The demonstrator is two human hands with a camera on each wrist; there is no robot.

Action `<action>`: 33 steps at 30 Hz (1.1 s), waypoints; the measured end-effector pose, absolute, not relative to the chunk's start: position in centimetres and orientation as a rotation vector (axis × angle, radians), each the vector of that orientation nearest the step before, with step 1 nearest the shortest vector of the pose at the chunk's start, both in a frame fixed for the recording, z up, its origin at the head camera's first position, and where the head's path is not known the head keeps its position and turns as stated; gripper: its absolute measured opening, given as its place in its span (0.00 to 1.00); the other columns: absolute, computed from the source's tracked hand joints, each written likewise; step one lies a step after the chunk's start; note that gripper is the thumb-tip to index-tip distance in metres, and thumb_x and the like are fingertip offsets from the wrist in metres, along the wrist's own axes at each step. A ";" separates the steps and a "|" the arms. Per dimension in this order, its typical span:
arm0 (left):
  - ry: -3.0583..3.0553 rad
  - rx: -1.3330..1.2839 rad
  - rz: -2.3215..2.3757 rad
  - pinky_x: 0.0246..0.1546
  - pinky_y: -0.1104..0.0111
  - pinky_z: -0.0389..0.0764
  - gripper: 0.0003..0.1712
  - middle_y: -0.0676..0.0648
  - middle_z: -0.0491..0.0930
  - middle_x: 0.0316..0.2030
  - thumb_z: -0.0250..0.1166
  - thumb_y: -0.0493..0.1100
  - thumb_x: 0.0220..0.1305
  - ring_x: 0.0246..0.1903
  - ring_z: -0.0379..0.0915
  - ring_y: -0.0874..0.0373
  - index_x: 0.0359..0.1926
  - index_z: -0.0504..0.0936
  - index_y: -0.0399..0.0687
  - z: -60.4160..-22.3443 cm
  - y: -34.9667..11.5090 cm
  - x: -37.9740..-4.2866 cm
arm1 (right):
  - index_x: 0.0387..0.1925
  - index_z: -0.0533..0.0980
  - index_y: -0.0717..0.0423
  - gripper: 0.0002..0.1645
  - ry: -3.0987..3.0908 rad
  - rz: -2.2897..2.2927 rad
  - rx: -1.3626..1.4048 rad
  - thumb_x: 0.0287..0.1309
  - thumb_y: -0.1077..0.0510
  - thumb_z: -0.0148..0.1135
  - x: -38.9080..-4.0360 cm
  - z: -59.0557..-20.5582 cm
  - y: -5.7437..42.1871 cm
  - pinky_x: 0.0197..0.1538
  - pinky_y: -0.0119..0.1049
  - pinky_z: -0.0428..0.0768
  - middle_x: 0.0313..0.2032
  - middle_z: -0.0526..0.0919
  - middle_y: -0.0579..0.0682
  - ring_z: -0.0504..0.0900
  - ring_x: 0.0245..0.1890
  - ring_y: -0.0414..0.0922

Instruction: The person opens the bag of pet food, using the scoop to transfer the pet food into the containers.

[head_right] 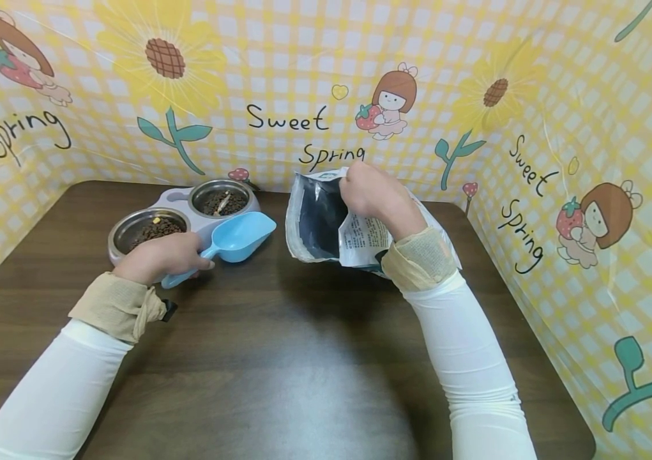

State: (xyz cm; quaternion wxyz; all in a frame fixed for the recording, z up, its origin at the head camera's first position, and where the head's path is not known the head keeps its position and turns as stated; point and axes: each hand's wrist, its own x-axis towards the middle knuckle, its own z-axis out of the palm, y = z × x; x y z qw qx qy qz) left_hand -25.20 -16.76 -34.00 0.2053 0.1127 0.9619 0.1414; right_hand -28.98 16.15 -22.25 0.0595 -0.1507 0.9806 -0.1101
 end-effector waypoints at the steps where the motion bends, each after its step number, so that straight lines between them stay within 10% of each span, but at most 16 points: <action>1: 2.683 0.317 0.387 0.26 0.67 0.74 0.15 0.40 0.87 0.28 0.61 0.45 0.67 0.23 0.77 0.56 0.32 0.81 0.36 -34.0 -16.8 -25.2 | 0.32 0.73 0.62 0.22 2.967 -0.335 -0.456 0.73 0.56 0.35 -29.0 -22.2 16.1 0.20 0.36 0.74 0.25 0.67 0.55 0.78 0.21 0.52; 20: 2.921 0.170 0.409 0.19 0.62 0.72 0.23 0.43 0.77 0.22 0.60 0.55 0.67 0.22 0.73 0.50 0.24 0.79 0.41 -32.2 -16.3 -24.3 | 0.36 0.74 0.63 0.22 2.964 -0.315 -0.462 0.73 0.55 0.35 -29.0 -22.1 16.2 0.22 0.37 0.77 0.27 0.70 0.57 0.80 0.25 0.53; 29: 3.102 0.605 0.608 0.52 0.47 0.76 0.19 0.36 0.79 0.53 0.59 0.38 0.67 0.52 0.73 0.44 0.57 0.75 0.37 -30.8 -12.8 -27.0 | 0.41 0.73 0.62 0.21 2.949 -0.284 -0.430 0.74 0.54 0.35 -29.2 -21.8 16.0 0.26 0.39 0.75 0.29 0.71 0.58 0.78 0.27 0.53; 33: 3.140 0.907 0.498 0.49 0.50 0.77 0.25 0.39 0.74 0.59 0.58 0.33 0.66 0.51 0.72 0.45 0.63 0.70 0.42 -29.6 -10.3 -29.8 | 0.38 0.73 0.62 0.21 2.958 -0.253 -0.425 0.74 0.54 0.35 -29.2 -21.7 16.3 0.24 0.38 0.74 0.28 0.70 0.57 0.78 0.26 0.53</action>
